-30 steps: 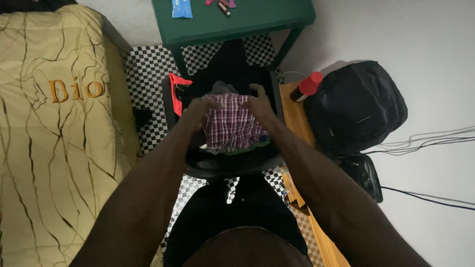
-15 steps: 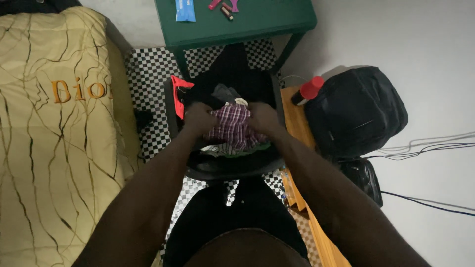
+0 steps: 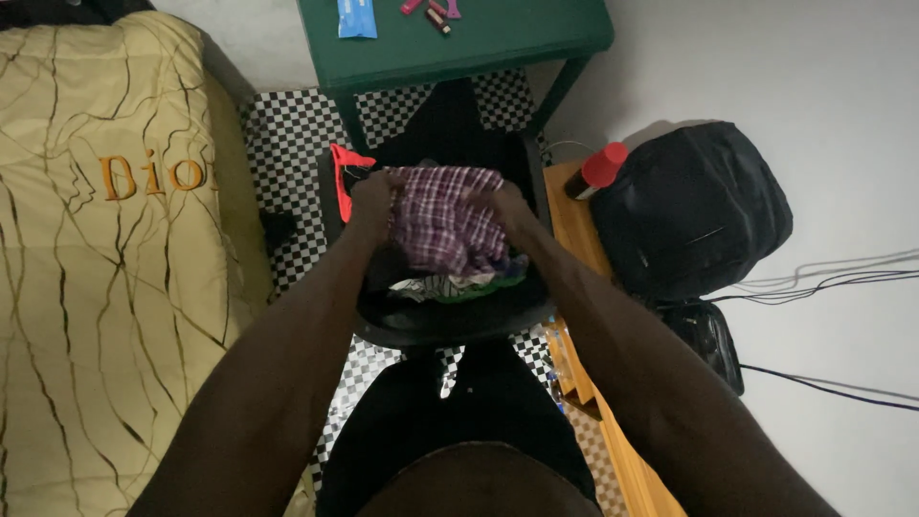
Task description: Organize sandals and then sort and fold clothes inside a laundry basket.
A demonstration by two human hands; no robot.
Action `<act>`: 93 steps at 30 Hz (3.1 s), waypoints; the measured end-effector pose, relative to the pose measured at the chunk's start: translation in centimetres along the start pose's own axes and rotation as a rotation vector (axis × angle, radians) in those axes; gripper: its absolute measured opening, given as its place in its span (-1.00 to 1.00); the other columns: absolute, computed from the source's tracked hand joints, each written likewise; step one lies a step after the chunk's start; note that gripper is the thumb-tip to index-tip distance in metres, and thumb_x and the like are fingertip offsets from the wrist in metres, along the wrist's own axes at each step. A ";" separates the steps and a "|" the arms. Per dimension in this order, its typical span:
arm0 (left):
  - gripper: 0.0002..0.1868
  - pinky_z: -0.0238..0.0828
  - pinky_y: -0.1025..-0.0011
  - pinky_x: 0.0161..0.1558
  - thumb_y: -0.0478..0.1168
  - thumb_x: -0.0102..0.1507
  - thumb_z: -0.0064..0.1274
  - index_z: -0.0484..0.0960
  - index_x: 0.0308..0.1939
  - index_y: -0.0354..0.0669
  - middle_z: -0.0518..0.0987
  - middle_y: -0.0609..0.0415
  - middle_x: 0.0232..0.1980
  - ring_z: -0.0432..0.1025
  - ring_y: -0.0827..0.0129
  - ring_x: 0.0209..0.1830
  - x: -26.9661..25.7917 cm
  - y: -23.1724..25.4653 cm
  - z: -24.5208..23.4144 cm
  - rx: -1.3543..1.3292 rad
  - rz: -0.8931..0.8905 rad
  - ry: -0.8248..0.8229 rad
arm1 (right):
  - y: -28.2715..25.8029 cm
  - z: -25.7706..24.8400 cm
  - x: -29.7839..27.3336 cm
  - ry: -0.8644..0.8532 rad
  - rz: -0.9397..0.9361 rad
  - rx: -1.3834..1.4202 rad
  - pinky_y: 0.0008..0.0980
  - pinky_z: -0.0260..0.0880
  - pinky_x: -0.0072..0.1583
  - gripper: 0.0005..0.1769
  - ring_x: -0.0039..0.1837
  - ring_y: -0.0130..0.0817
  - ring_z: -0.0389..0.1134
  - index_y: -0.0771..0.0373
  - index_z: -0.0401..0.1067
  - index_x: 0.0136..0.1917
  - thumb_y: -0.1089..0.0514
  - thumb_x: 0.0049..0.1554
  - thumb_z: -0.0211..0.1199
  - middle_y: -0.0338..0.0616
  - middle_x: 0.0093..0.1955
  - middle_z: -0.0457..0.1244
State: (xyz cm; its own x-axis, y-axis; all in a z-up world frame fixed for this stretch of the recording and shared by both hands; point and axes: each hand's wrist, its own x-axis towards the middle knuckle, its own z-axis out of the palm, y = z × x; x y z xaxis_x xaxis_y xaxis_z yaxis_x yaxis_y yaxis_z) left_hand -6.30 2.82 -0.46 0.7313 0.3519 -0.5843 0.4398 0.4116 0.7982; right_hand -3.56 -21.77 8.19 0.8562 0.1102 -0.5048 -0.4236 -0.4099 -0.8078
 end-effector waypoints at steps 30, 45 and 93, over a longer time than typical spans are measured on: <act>-0.37 0.32 0.30 -0.48 -0.46 0.05 0.02 0.36 0.22 -0.05 0.48 0.01 -0.43 0.34 0.28 -0.49 -3.6 3.7 -1.8 -0.135 -0.048 0.314 | 7.1 3.3 2.1 0.046 -0.266 -0.679 0.06 0.38 0.20 -0.38 0.24 0.13 0.38 0.28 0.29 0.35 -0.19 0.21 0.19 0.13 0.22 0.34; -0.70 0.41 0.20 -0.39 -0.31 0.07 0.06 0.52 -0.12 -0.34 0.56 -0.03 -0.26 0.40 0.27 -0.40 0.2 -1.3 -6.4 -0.115 -0.093 0.410 | 15.3 8.0 3.6 -0.137 -0.537 -1.176 0.11 0.40 0.09 -0.56 0.18 0.24 0.31 0.22 0.53 0.02 -0.07 -0.05 0.42 0.20 0.25 0.23; -0.80 0.49 0.08 -0.29 -0.10 0.32 0.10 0.73 -0.14 -0.10 0.61 -0.10 -0.32 0.52 0.11 -0.33 2.4 -13.8 2.5 1.735 1.070 -0.440 | 18.1 -3.5 7.7 0.404 -0.361 -0.469 -0.25 0.25 -0.01 -0.75 -0.07 -0.22 0.30 0.23 0.54 0.09 0.10 0.28 0.11 -0.06 -0.05 0.28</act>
State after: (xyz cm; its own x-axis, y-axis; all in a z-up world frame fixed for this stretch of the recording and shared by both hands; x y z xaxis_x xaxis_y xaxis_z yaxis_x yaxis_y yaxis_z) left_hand -9.25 -4.13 -12.49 0.9045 -0.4236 -0.0483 -0.4121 -0.8977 0.1559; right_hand -3.62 -31.49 -9.24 1.0000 0.0053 -0.0053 0.0007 -0.7672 -0.6414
